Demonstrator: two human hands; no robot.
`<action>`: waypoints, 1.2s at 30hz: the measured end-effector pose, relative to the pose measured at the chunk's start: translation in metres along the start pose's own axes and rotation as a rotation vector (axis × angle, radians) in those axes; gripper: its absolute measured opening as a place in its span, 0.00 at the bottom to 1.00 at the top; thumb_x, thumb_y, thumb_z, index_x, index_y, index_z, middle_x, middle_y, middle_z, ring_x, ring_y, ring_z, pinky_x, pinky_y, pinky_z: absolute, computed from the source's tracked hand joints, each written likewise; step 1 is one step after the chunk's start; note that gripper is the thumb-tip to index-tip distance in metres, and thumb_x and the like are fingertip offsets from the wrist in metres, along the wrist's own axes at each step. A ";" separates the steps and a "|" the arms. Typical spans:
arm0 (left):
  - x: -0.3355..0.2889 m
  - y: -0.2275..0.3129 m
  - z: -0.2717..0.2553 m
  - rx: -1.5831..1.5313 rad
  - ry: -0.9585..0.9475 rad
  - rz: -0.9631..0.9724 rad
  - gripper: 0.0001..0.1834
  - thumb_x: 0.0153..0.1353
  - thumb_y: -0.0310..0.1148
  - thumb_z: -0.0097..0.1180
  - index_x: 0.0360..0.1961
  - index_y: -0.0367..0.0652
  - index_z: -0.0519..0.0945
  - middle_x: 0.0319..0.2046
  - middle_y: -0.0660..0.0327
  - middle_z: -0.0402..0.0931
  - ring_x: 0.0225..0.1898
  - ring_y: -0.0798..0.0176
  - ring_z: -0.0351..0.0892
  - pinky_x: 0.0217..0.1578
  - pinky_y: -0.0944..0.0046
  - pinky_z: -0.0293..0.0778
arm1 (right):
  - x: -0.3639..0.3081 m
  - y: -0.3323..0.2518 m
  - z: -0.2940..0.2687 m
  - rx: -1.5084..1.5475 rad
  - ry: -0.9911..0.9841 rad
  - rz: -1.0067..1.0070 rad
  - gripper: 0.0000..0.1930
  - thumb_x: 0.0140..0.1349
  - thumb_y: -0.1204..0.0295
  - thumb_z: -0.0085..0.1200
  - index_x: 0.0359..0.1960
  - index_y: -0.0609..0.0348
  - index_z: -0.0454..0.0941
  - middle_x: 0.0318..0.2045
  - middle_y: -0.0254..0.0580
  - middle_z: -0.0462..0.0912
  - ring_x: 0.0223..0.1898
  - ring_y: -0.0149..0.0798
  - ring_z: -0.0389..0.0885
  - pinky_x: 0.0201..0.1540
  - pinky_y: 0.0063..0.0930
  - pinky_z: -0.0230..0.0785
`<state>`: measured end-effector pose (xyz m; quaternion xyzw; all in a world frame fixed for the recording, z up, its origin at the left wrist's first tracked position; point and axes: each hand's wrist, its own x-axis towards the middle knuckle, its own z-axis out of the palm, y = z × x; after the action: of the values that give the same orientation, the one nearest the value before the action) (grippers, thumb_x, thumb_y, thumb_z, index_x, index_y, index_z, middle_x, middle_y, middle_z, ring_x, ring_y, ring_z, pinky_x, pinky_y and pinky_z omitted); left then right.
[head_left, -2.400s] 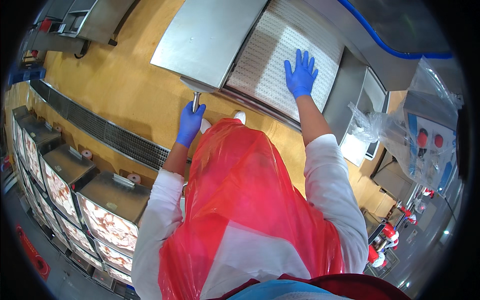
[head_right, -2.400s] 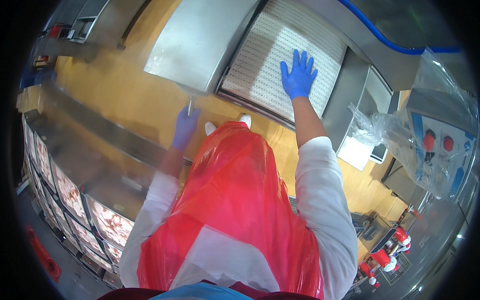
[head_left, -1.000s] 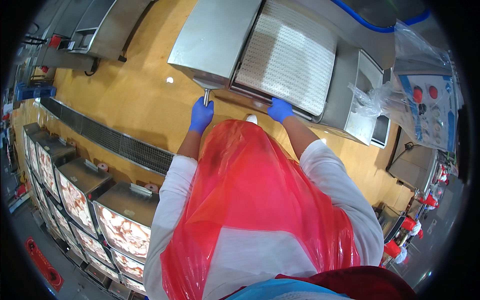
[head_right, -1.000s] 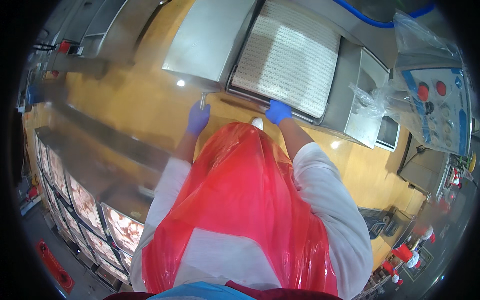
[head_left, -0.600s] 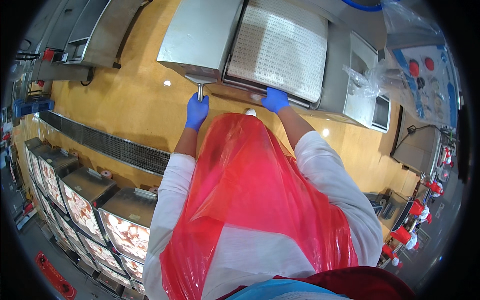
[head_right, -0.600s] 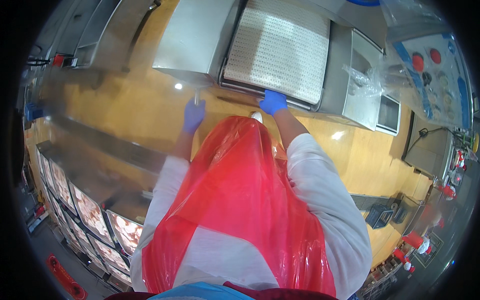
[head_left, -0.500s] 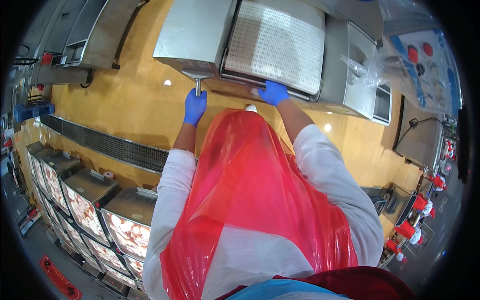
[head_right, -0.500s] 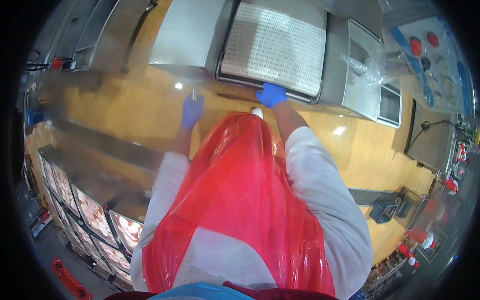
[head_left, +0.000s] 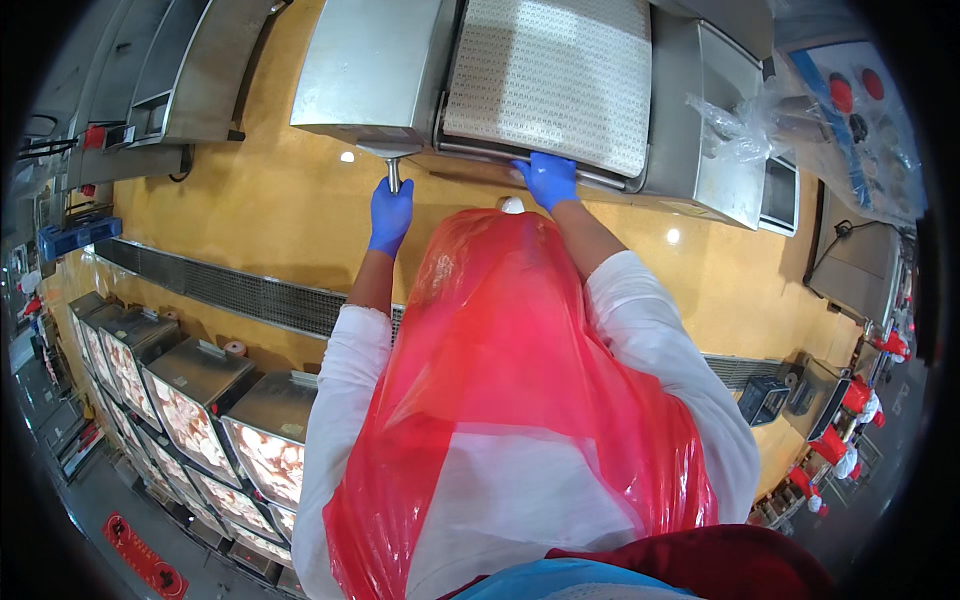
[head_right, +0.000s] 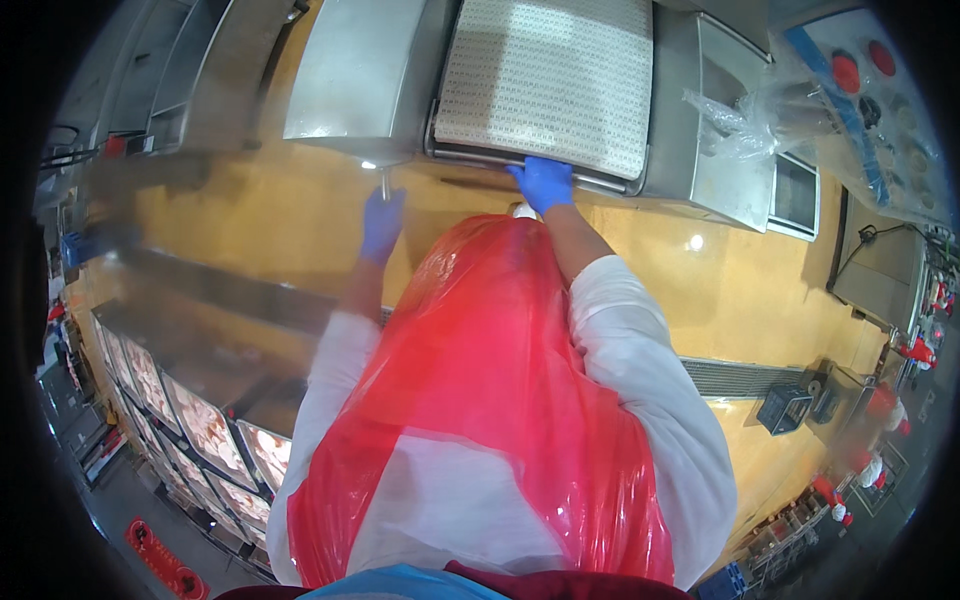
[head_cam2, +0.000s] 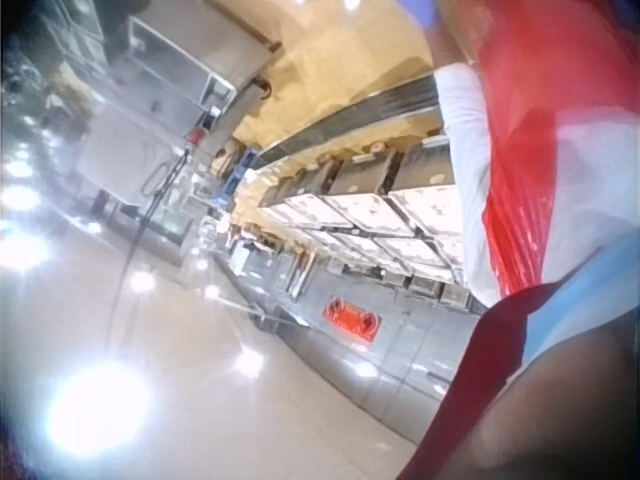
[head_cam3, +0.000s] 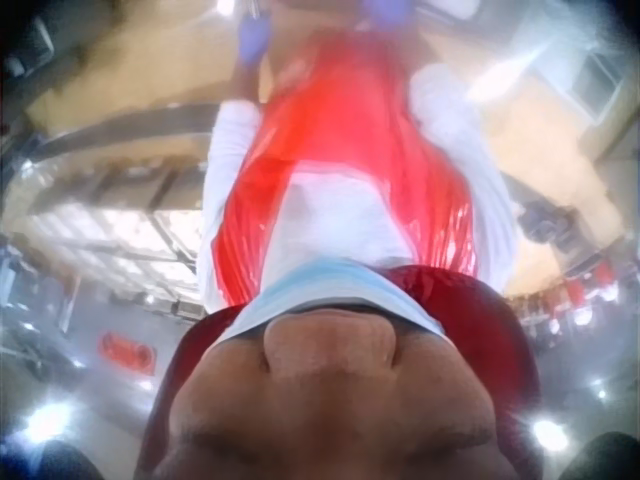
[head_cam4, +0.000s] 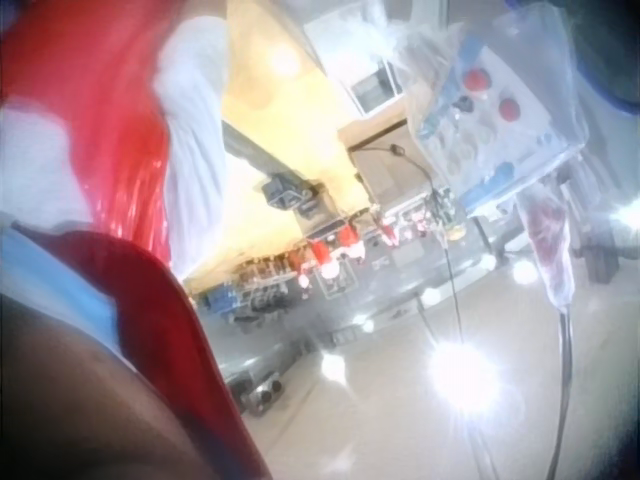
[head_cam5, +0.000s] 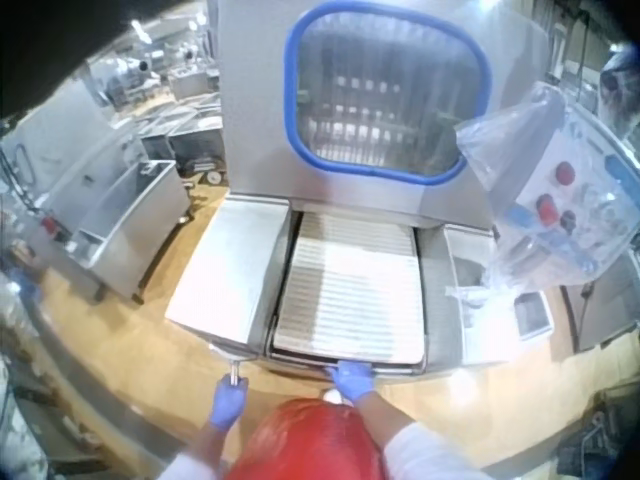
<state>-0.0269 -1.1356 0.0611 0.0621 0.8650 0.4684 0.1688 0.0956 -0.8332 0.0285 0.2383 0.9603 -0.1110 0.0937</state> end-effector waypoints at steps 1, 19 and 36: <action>-0.001 -0.001 -0.002 0.005 0.009 0.001 0.17 0.64 0.40 0.63 0.32 0.34 0.77 0.21 0.53 0.75 0.24 0.56 0.74 0.29 0.51 0.70 | -0.001 -0.001 -0.002 0.013 -0.036 -0.011 0.34 0.71 0.39 0.47 0.58 0.58 0.81 0.60 0.54 0.81 0.63 0.54 0.78 0.65 0.56 0.67; 0.013 -0.026 0.006 -0.057 -0.015 0.005 0.18 0.64 0.41 0.64 0.31 0.33 0.76 0.22 0.53 0.76 0.24 0.58 0.73 0.30 0.52 0.70 | 0.005 0.000 -0.015 0.020 -0.160 -0.009 0.35 0.74 0.39 0.41 0.58 0.60 0.80 0.59 0.59 0.80 0.62 0.58 0.77 0.64 0.55 0.67; 0.023 -0.035 -0.026 -0.121 -0.056 -0.134 0.17 0.64 0.40 0.65 0.32 0.35 0.78 0.22 0.62 0.72 0.24 0.66 0.66 0.29 0.56 0.67 | 0.009 0.008 -0.006 0.067 -0.074 -0.081 0.36 0.73 0.38 0.43 0.53 0.64 0.82 0.56 0.61 0.82 0.57 0.61 0.80 0.60 0.52 0.72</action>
<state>-0.0562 -1.1697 0.0398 0.0065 0.8323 0.5056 0.2272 0.0910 -0.8210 0.0307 0.1978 0.9608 -0.1556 0.1165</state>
